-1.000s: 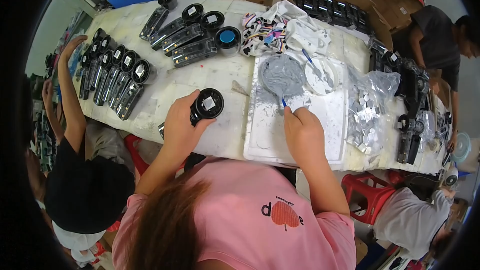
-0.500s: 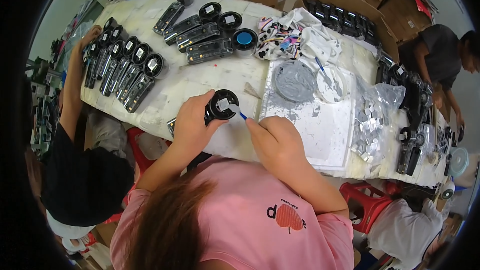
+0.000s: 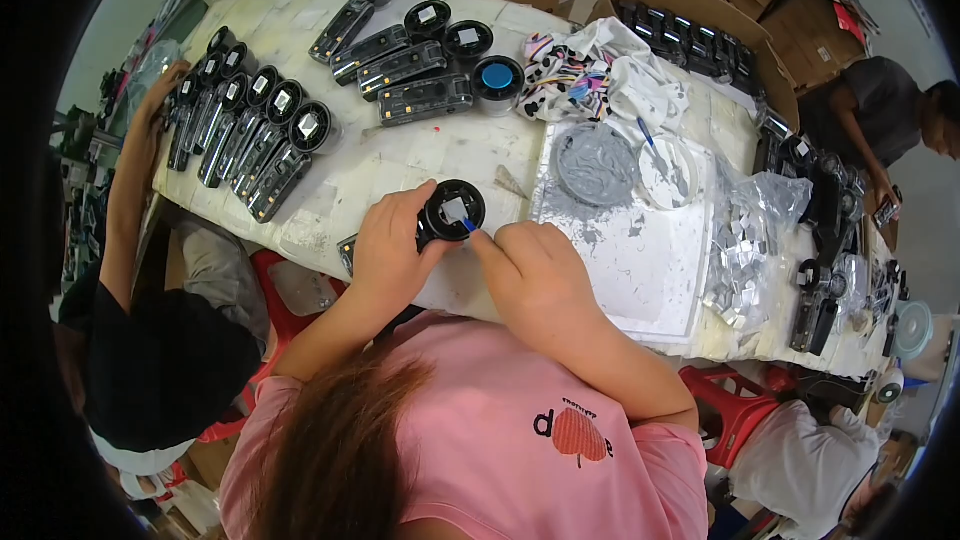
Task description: The person applies adhesive paste to electronic components with an applicator brush.
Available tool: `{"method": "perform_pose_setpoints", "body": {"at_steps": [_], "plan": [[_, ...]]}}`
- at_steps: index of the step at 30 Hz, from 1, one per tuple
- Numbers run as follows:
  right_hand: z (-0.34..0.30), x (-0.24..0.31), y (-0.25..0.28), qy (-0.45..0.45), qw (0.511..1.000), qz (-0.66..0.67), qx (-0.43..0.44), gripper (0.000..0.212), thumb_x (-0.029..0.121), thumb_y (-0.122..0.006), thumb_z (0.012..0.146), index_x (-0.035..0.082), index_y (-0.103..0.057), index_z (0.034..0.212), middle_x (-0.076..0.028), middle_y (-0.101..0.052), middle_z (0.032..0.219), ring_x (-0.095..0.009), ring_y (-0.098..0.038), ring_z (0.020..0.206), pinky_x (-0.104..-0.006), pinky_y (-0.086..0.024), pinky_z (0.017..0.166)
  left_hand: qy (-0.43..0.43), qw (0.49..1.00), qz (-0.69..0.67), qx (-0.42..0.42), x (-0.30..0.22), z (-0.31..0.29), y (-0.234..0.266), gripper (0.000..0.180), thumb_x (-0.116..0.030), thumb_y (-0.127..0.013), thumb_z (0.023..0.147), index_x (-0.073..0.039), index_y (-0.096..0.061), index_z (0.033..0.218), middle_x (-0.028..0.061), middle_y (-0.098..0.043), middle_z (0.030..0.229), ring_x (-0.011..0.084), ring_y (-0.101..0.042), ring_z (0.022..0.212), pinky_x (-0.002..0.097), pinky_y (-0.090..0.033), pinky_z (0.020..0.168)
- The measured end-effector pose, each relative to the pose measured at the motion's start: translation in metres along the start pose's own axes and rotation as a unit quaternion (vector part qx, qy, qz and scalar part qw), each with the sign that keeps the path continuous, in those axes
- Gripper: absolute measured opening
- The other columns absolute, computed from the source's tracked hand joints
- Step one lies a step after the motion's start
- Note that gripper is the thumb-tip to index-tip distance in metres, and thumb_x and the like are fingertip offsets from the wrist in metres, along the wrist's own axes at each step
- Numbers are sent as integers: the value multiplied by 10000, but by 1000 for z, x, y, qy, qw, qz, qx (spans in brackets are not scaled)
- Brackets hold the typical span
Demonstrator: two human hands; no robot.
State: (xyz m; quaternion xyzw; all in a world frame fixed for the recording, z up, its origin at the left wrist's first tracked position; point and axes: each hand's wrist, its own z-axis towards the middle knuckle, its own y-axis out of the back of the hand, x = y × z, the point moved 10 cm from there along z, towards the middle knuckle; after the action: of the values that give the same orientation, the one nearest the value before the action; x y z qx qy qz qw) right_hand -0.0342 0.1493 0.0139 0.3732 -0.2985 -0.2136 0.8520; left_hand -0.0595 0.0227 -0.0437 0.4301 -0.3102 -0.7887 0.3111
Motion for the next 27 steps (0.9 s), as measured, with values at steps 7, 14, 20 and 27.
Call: {"method": "perform_pose_setpoints", "body": {"at_steps": [7,14,20,27], "plan": [[4,10,5,-1,999,-7,36,281,-45,-679,698,-32,-674,978,-105,-552,780,-277,-526,673,-384,-426,601,3,1000,1,0,0,-1,1,681,-115,-833,644,-3,-517,1237,168,-617,1016,353,-587,923,428,-456,796],[-15,-19,50,-74,996,-30,-37,224,-24,-660,743,2,-670,964,-112,-538,755,-297,-521,654,-399,-418,573,81,995,-16,51,18,3,-2,748,-168,-830,674,-22,-487,1322,182,-607,1027,359,-571,925,448,-448,814],[-54,-92,81,-160,970,-101,-152,167,-38,-694,752,1,-688,914,-115,-540,723,-291,-537,643,-393,-431,554,165,975,132,-71,88,-12,48,788,-138,-854,629,-25,-508,1328,160,-592,1113,359,-538,1040,449,-406,941],[-85,-137,76,-270,959,-81,-32,293,68,-732,790,44,-683,1077,-129,-607,947,-283,-615,806,-363,-506,704,191,955,173,-146,103,-12,78,735,-159,-843,674,-35,-522,1323,142,-560,1167,338,-467,1132,436,-349,994]]}}
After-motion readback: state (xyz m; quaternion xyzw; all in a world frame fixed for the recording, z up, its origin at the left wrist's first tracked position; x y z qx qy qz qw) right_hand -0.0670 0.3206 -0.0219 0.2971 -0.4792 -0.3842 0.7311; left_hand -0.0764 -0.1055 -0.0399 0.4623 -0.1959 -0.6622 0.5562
